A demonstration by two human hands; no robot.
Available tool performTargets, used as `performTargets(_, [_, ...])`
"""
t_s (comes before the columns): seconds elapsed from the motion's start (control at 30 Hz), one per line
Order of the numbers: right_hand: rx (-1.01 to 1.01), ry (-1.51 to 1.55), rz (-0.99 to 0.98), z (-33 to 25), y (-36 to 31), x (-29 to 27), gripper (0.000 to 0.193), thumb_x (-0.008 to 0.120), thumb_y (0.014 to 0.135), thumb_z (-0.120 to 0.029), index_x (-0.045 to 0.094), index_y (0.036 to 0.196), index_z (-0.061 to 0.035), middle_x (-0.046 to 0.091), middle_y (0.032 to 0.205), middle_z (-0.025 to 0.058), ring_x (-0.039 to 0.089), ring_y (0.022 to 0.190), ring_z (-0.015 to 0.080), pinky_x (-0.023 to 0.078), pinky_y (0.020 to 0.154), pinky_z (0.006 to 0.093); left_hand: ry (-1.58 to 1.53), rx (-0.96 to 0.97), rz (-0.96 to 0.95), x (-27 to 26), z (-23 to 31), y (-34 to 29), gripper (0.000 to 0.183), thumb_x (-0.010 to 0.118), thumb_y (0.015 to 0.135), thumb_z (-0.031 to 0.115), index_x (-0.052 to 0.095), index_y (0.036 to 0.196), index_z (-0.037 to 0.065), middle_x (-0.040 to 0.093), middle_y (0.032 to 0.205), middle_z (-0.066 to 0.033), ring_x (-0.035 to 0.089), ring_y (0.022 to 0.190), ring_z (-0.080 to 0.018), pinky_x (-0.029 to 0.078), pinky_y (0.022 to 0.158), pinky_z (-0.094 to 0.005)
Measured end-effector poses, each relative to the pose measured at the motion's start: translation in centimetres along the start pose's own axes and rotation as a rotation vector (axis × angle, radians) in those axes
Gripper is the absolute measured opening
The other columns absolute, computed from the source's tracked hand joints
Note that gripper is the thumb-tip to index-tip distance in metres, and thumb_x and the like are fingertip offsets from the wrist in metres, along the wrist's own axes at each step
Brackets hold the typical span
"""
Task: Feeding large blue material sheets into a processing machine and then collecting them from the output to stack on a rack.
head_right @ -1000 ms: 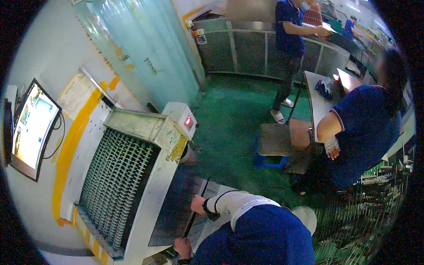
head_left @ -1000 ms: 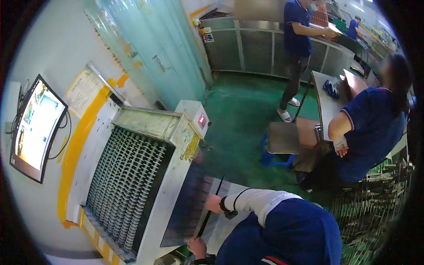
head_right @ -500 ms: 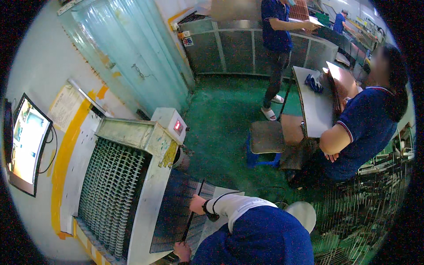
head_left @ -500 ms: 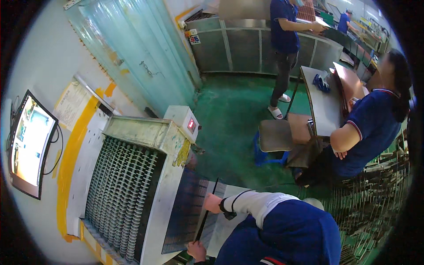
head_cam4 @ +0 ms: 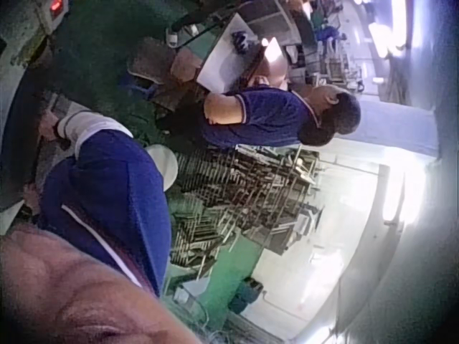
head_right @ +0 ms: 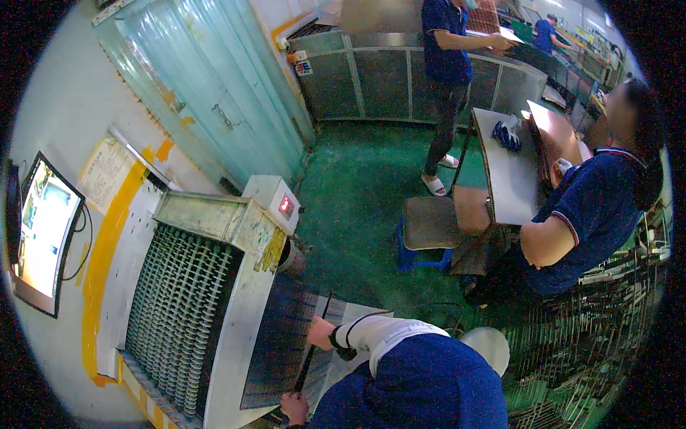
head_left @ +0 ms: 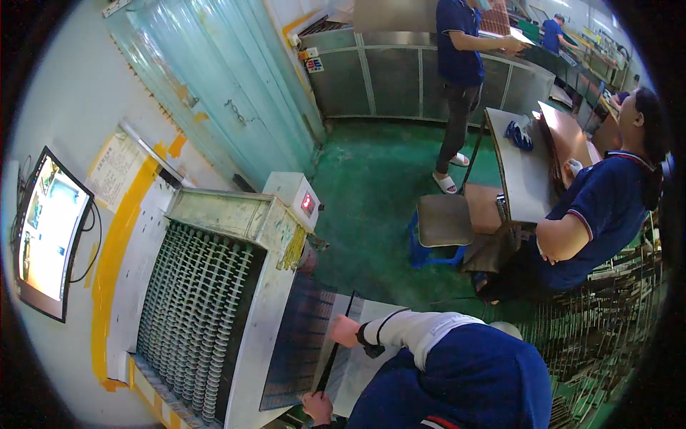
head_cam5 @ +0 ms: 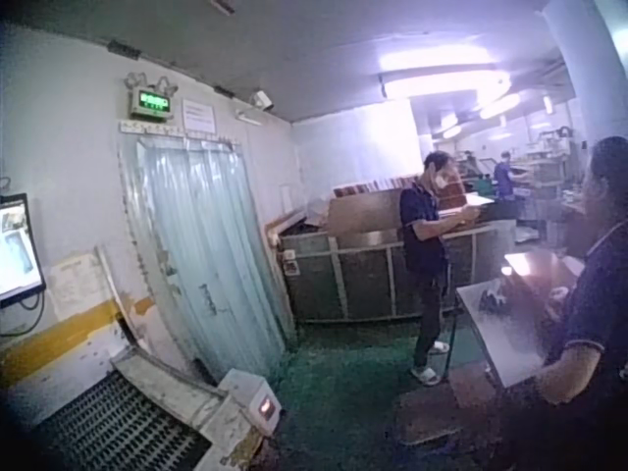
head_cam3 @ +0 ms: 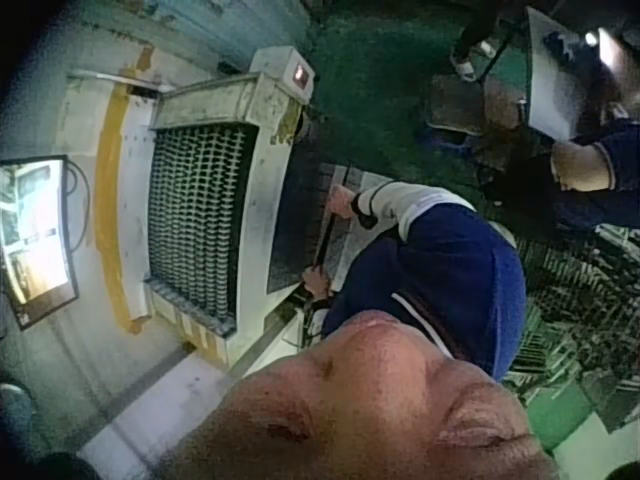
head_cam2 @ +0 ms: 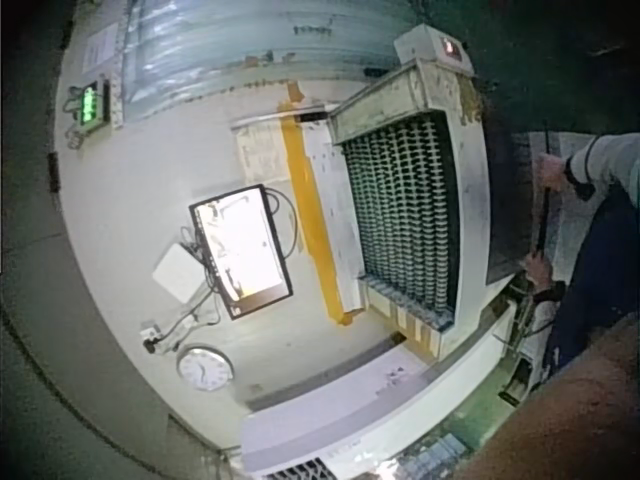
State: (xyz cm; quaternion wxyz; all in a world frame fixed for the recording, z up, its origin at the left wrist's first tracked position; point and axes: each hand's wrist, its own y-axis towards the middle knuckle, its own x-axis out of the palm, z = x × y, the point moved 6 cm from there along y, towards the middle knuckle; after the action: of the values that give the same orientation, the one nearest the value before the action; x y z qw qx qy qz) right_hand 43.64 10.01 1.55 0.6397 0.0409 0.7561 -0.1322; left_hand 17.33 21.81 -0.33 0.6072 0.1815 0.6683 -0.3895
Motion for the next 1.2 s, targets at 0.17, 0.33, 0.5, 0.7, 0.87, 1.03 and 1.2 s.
performTargets(0.17, [0.006,0.023,0.043,0.2,-0.6,0.1,0.017,0.066,0.061,-0.016,0.064,0.078,-0.0139,0.061,0.078,0.0021,0.060,0.080,0.0210,0.038,0.072,0.0378,0.010,0.130,-0.046,0.9,-0.4,0.4,0.030,0.064,0.076,0.034,0.070,0.096,0.012,0.054,0.106,-0.0114,0.050,0.102,-0.0319,0.043,0.085,-0.0472])
performTargets(0.33, [-0.034,0.032,0.050,-0.5,-1.5,-2.4,0.013,0.066,0.060,-0.014,0.065,0.072,-0.0137,0.061,0.076,0.0029,0.060,0.078,0.0218,0.039,0.070,0.0378,-0.072,0.137,-0.095,3.2,-2.6,1.0,0.029,0.064,0.076,0.033,0.069,0.097,0.014,0.054,0.108,-0.0120,0.049,0.104,-0.0327,0.044,0.082,-0.0492])
performTargets(0.5, [0.012,0.035,-0.039,0.0,-1.2,-1.4,0.011,0.066,0.061,-0.012,0.066,0.071,-0.0131,0.062,0.076,0.0026,0.060,0.078,0.0220,0.039,0.069,0.0374,-0.064,0.103,-0.240,3.2,-1.7,0.8,0.029,0.062,0.077,0.030,0.068,0.103,0.018,0.051,0.118,-0.0112,0.047,0.111,-0.0322,0.041,0.083,-0.0533])
performTargets(0.7, [-0.016,0.022,0.017,0.1,-1.1,-1.0,0.009,0.065,0.062,-0.012,0.066,0.071,-0.0133,0.062,0.077,0.0026,0.060,0.078,0.0217,0.039,0.068,0.0371,-0.005,0.095,-0.174,2.4,-0.9,0.1,0.032,0.062,0.075,0.033,0.068,0.103,0.017,0.051,0.116,-0.0105,0.050,0.108,-0.0317,0.043,0.082,-0.0526])
performTargets(0.87, [-0.063,0.105,0.238,-0.6,-2.7,-5.0,0.007,0.065,0.063,-0.012,0.066,0.070,-0.0127,0.062,0.074,0.0028,0.061,0.079,0.0218,0.040,0.069,0.0371,0.014,0.198,-0.184,4.6,-2.6,0.5,0.035,0.061,0.076,0.035,0.067,0.107,0.018,0.051,0.117,-0.0101,0.049,0.109,-0.0312,0.043,0.084,-0.0501])
performTargets(1.03, [-0.016,0.003,0.054,0.0,-2.2,-2.5,0.007,0.065,0.062,-0.012,0.066,0.069,-0.0128,0.063,0.073,0.0029,0.061,0.080,0.0218,0.041,0.070,0.0369,0.079,0.221,-0.217,5.2,-2.3,1.4,0.036,0.060,0.077,0.037,0.066,0.108,0.020,0.051,0.117,-0.0091,0.049,0.109,-0.0326,0.044,0.085,-0.0491])
performTargets(1.2, [0.006,0.053,0.032,-0.2,-1.5,-1.3,0.006,0.065,0.061,-0.012,0.066,0.067,-0.0137,0.063,0.075,0.0015,0.061,0.079,0.0217,0.040,0.068,0.0367,-0.006,0.222,-0.206,3.8,-2.1,0.7,0.036,0.059,0.077,0.038,0.066,0.109,0.022,0.050,0.118,-0.0097,0.048,0.109,-0.0345,0.044,0.086,-0.0497])
